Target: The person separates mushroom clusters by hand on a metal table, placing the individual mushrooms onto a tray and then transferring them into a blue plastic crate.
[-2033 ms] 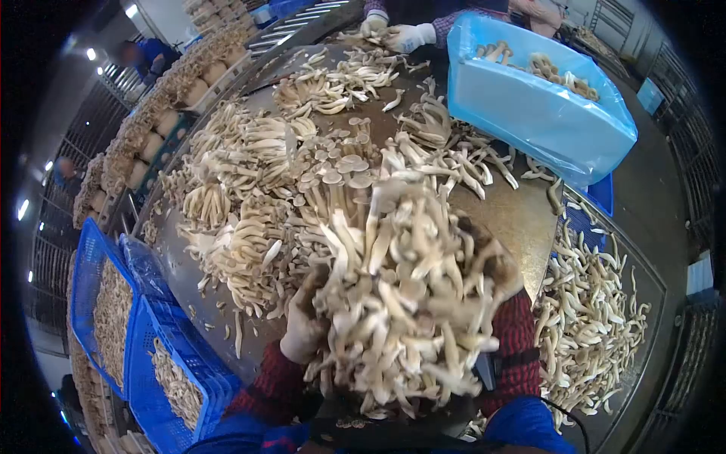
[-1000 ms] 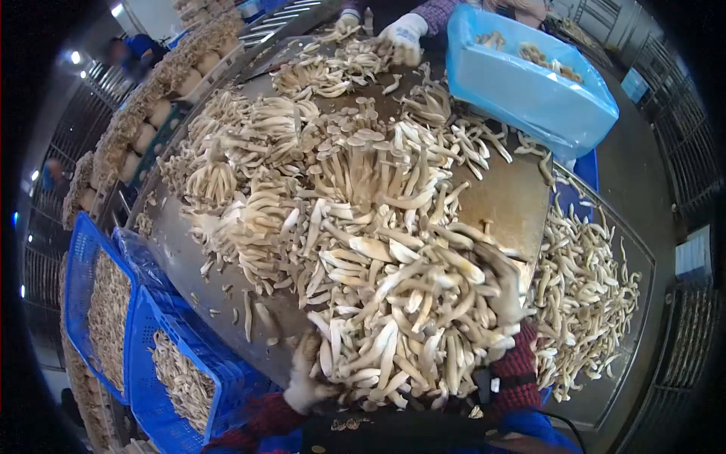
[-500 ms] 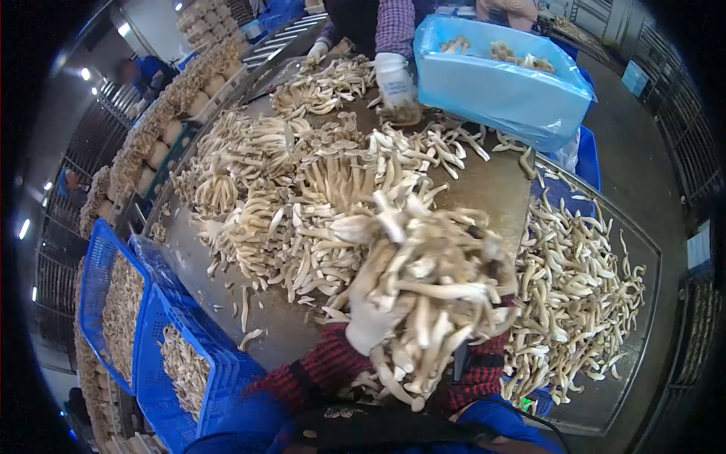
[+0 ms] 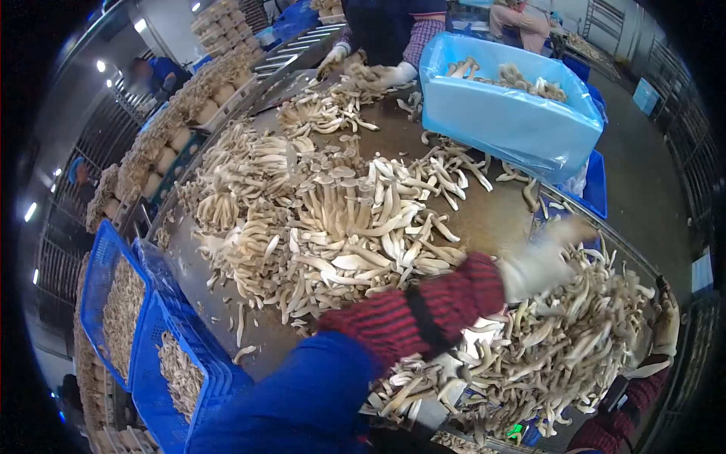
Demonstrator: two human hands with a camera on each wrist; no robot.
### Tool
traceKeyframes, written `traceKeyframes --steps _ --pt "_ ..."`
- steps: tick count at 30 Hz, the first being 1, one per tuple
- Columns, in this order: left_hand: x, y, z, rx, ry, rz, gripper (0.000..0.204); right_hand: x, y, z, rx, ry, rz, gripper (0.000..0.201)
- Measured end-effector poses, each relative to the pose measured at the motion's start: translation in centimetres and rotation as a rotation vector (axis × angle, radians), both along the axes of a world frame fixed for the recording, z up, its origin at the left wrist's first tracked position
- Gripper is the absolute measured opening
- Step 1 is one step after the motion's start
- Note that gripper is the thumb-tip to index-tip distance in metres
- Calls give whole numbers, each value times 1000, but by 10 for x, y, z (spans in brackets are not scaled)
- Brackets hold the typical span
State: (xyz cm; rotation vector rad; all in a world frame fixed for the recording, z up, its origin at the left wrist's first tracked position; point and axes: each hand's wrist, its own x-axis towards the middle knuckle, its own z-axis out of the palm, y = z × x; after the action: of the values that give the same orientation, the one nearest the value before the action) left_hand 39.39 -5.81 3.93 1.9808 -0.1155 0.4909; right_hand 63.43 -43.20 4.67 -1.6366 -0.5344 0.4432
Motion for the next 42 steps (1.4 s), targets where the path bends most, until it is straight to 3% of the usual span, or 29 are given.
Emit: traceKeyframes --steps 1,2,4,5,6,8,9,10,11,12,14,16,17,19,20,26,28,29,30,31,32,33,34,35,37,38,39,41,42 --pt "-17 36 10 -186 91 115 47 -6 10 9 -240 -150 -86 48" --pt "-20 81 -2 44 111 294 45 -13 26 16 -481 -298 -171 45" --pt "-53 146 -6 -35 178 738 37 -41 88 3 -286 -380 -195 41" --pt "-57 200 -32 326 410 895 43 -56 128 -1 -272 -437 -64 40" --pt "-65 242 -60 572 486 1015 48 -81 168 -7 -235 -236 -83 37" --pt "-77 279 -60 620 749 922 49 -110 251 -37 -332 -481 215 41" --pt "-70 283 -53 654 895 816 52 -132 295 -36 -396 -316 355 42" --pt "-67 282 -42 689 1038 707 56 -125 330 -73 -231 -515 472 42" --pt "-68 264 -24 836 1072 554 58 -120 368 -93 -429 -577 429 46" --pt "-57 282 -59 837 1081 625 60 -121 400 -92 -371 -599 468 53" --pt "-58 269 -45 856 1076 493 60 -113 463 -117 -384 -554 279 61" --pt "-62 263 -44 825 1077 417 60 -72 525 -190 -516 -676 249 63" --pt "-68 256 -45 831 1061 383 57 -85 539 -185 -407 -643 307 63" --pt "-84 233 -42 893 1000 315 53 -131 544 -144 -359 -384 454 58" --pt "-96 213 -43 942 951 276 52 -140 550 -168 -214 -678 477 51" --pt "-214 112 -61 682 389 272 49 -233 463 -123 -258 217 1027 54" --pt "-256 93 -28 767 416 136 52 -252 423 -122 -324 36 1188 63" --pt "-277 93 -13 653 523 40 52 -258 409 -98 -91 -263 1269 61" --pt "-299 95 -15 629 352 88 47 -253 397 -88 14 -218 1318 66" --pt "-325 101 -31 649 660 117 42 -241 378 -82 -59 -249 1125 61" --pt "-354 116 -25 490 249 402 41 -230 368 -86 -192 -208 844 52" --pt "-376 103 -34 67 407 861 42 -216 358 -91 -322 -170 563 45" --pt "-393 115 -44 288 466 1032 37 -184 356 -128 -209 -723 402 33" --pt "-414 124 -56 258 693 1016 37 -172 350 -135 -413 -964 386 27" --pt "-422 126 -96 352 676 1046 47 -174 364 -151 -421 -1079 443 25" --pt "-425 122 -106 441 672 1072 56 -189 380 -147 -436 -1070 491 26" --pt "-406 122 -99 69 435 1067 62 -209 397 -141 -392 -1031 535 28" --pt "-384 137 -114 164 373 1046 59 -249 434 -135 -265 -829 705 34" --pt "-369 145 -125 5 247 1018 59 -264 451 -138 -175 -669 819 37"
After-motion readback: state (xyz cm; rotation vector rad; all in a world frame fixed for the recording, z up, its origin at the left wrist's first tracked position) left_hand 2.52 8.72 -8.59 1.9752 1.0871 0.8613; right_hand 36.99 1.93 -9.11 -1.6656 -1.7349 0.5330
